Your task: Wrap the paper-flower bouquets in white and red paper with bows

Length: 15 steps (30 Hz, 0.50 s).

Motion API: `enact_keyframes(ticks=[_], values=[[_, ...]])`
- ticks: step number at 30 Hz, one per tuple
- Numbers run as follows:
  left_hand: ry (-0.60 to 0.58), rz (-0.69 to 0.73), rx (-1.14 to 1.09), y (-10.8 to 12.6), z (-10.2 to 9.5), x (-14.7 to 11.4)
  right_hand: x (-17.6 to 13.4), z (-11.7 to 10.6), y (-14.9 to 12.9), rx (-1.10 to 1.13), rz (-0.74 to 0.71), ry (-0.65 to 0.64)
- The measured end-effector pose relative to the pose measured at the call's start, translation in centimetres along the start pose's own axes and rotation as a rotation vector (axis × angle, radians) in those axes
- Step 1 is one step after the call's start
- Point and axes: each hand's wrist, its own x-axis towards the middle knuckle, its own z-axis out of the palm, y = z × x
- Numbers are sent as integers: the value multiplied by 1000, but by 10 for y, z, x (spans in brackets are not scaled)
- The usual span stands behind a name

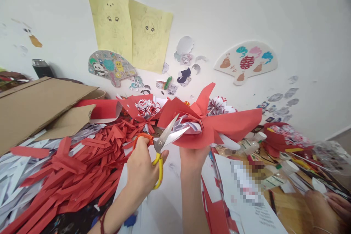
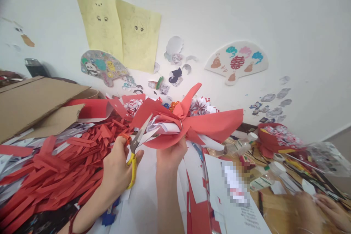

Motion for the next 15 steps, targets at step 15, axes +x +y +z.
enact_keyframes(ticks=[15], values=[[-36,27,-39,1,2,-2,-2,3,-3,-153,49,65]])
